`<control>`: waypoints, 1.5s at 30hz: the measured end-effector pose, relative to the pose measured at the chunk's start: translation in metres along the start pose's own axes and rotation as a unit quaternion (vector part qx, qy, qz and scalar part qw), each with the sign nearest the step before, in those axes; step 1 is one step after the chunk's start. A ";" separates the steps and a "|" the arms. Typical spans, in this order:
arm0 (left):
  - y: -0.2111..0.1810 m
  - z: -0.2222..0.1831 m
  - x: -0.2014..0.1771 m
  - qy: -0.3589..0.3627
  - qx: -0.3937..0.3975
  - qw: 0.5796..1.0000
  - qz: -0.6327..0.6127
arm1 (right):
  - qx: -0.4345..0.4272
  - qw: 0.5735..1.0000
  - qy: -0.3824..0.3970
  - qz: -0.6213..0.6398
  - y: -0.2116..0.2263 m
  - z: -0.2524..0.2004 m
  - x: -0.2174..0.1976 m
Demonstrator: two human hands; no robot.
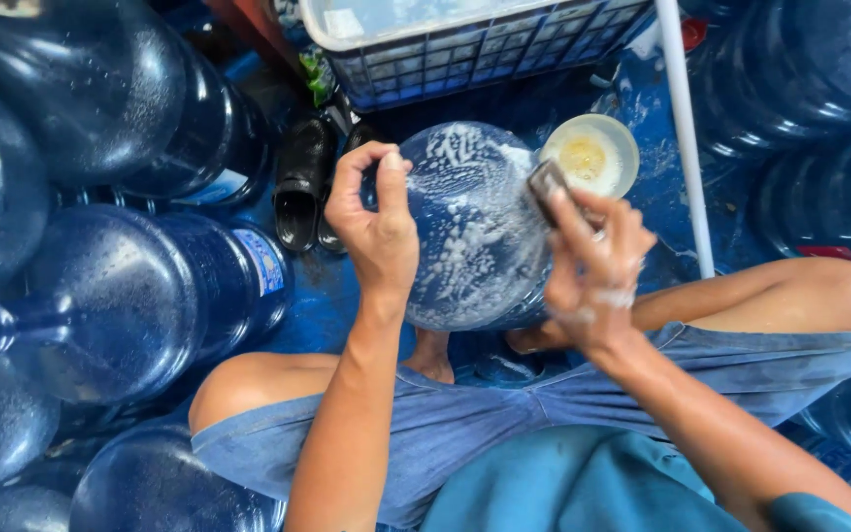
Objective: Manually scrubbing the exterior of a large blue plastic water jug using a sponge and soapy water.
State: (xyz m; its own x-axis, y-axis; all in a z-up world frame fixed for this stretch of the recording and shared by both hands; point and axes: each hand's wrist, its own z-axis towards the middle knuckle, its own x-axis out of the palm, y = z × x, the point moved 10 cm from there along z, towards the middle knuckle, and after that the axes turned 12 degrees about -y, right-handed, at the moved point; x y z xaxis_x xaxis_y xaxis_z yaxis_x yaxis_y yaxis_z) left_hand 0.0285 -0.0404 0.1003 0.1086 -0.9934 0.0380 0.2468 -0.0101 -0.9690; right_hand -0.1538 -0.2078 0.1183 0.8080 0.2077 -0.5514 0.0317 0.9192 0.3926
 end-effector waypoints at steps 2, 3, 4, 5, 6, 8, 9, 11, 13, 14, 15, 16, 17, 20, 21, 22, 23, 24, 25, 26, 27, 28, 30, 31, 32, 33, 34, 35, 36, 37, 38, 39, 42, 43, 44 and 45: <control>0.009 0.003 -0.005 -0.019 -0.007 0.999 -0.027 | -0.055 0.995 -0.073 0.041 0.023 -0.019 -0.012; 0.009 0.003 -0.006 -0.018 -0.009 0.999 -0.025 | -0.054 0.995 -0.072 0.041 0.014 -0.039 -0.014; 0.006 0.005 -0.006 -0.016 0.006 1.000 -0.019 | -0.073 0.992 -0.072 0.069 0.011 -0.059 -0.015; 0.003 0.006 -0.007 -0.014 0.021 1.000 -0.013 | -0.092 0.988 -0.072 0.097 0.007 -0.079 -0.017; 0.004 0.008 -0.006 -0.014 0.022 1.000 -0.014 | -0.092 0.988 -0.073 0.097 0.003 -0.066 -0.012; 0.006 0.008 -0.002 0.000 0.037 0.999 -0.001 | -0.044 0.992 -0.103 0.063 -0.016 -0.042 -0.010; 0.006 0.007 -0.002 0.002 0.035 0.999 0.001 | -0.041 0.992 -0.102 0.062 -0.010 -0.029 -0.007; 0.001 0.011 0.001 0.005 0.052 0.998 -0.037 | -0.055 0.987 -0.097 0.117 0.006 0.001 0.002; 0.006 0.015 -0.002 0.003 0.067 0.997 -0.046 | -0.092 0.985 -0.085 0.121 0.031 -0.019 0.002; 0.009 0.016 -0.005 0.002 0.076 0.996 -0.057 | -0.129 0.982 -0.069 0.121 0.048 -0.032 0.003; 0.007 0.016 -0.007 0.004 0.075 0.996 -0.056 | -0.126 0.982 -0.069 0.121 0.039 -0.041 -0.001; 0.012 0.017 -0.009 -0.003 0.044 0.997 -0.057 | -0.133 0.982 -0.060 0.118 0.029 -0.048 -0.003; 0.016 0.017 -0.011 -0.010 0.013 0.998 -0.059 | -0.139 0.982 -0.051 0.116 0.020 -0.056 -0.005; 0.014 0.014 -0.003 -0.006 0.007 0.997 -0.077 | -0.081 0.995 -0.062 0.002 -0.013 -0.021 0.005; 0.013 0.012 -0.003 -0.003 0.006 0.997 -0.074 | -0.076 0.995 -0.062 0.001 0.006 -0.009 0.006; 0.009 0.012 0.000 -0.002 0.017 0.998 -0.066 | -0.092 0.994 -0.063 0.016 0.026 0.004 0.007; 0.005 0.012 0.002 -0.001 0.027 0.998 -0.058 | -0.107 0.992 -0.064 0.031 0.046 0.018 0.008; 0.010 0.013 0.003 0.002 0.027 0.998 -0.058 | -0.105 0.992 -0.064 0.029 0.058 0.005 0.005; 0.015 0.014 0.002 -0.001 0.023 0.998 -0.063 | -0.138 0.989 -0.048 0.038 0.076 -0.010 0.006; 0.020 0.016 0.000 -0.006 0.019 0.997 -0.068 | -0.172 0.983 -0.031 0.049 0.095 -0.025 0.007; 0.021 0.017 -0.002 -0.005 0.020 0.997 -0.068 | -0.172 0.983 -0.031 0.049 0.084 -0.026 0.003; 0.023 0.018 -0.005 -0.006 0.010 0.998 -0.064 | -0.190 0.981 -0.027 0.040 0.077 -0.029 0.001; 0.025 0.018 -0.008 -0.008 0.000 0.998 -0.059 | -0.208 0.977 -0.021 0.034 0.057 -0.024 0.001; 0.026 0.016 -0.008 -0.009 -0.011 0.998 -0.066 | -0.163 0.986 -0.039 0.027 0.036 -0.013 0.000; 0.027 0.015 -0.007 -0.007 -0.023 0.997 -0.073 | -0.115 0.992 -0.058 0.018 0.015 -0.004 -0.001; 0.032 0.017 -0.010 -0.007 -0.023 0.997 -0.072 | -0.114 0.992 -0.058 0.018 0.017 -0.003 0.007; 0.034 0.018 -0.008 0.006 -0.015 0.996 -0.083 | -0.101 0.991 -0.080 0.034 0.015 -0.001 0.008; 0.037 0.020 -0.006 0.018 -0.007 0.995 -0.094 | -0.089 0.989 -0.103 0.050 0.012 0.001 0.010; 0.041 0.022 -0.008 0.019 -0.008 0.995 -0.095 | -0.089 0.990 -0.103 0.049 0.022 -0.013 0.005; 0.048 0.024 -0.009 0.023 -0.024 0.992 -0.125 | -0.090 0.990 -0.083 0.070 0.034 -0.027 0.004; 0.054 0.028 -0.012 0.027 -0.040 0.987 -0.154 | -0.091 0.989 -0.065 0.093 0.046 -0.040 0.004; 0.053 0.028 -0.012 0.029 -0.040 0.987 -0.155 | -0.090 0.989 -0.066 0.092 0.034 -0.054 0.004; 0.062 0.030 -0.009 0.026 -0.089 0.983 -0.160 | -0.075 0.981 -0.080 0.158 0.003 -0.057 0.005; 0.064 0.030 -0.007 0.032 -0.101 0.980 -0.169 | -0.053 0.983 -0.099 0.142 -0.003 -0.035 0.005; 0.066 0.028 -0.005 0.039 -0.114 0.977 -0.176 | -0.028 0.985 -0.118 0.125 -0.008 -0.015 0.003; 0.072 0.029 -0.007 0.040 -0.116 0.977 -0.174 | -0.025 0.985 -0.117 0.124 0.000 -0.008 0.004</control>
State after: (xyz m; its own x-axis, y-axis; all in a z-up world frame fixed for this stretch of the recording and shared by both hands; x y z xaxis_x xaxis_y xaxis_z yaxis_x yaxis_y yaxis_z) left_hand 0.0737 -0.0310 0.0374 -0.0201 -0.9306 0.3656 0.0287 -0.3660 -0.9302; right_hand -0.1555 -0.2045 0.1099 0.9007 0.3513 -0.2558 -0.2090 0.8662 0.4538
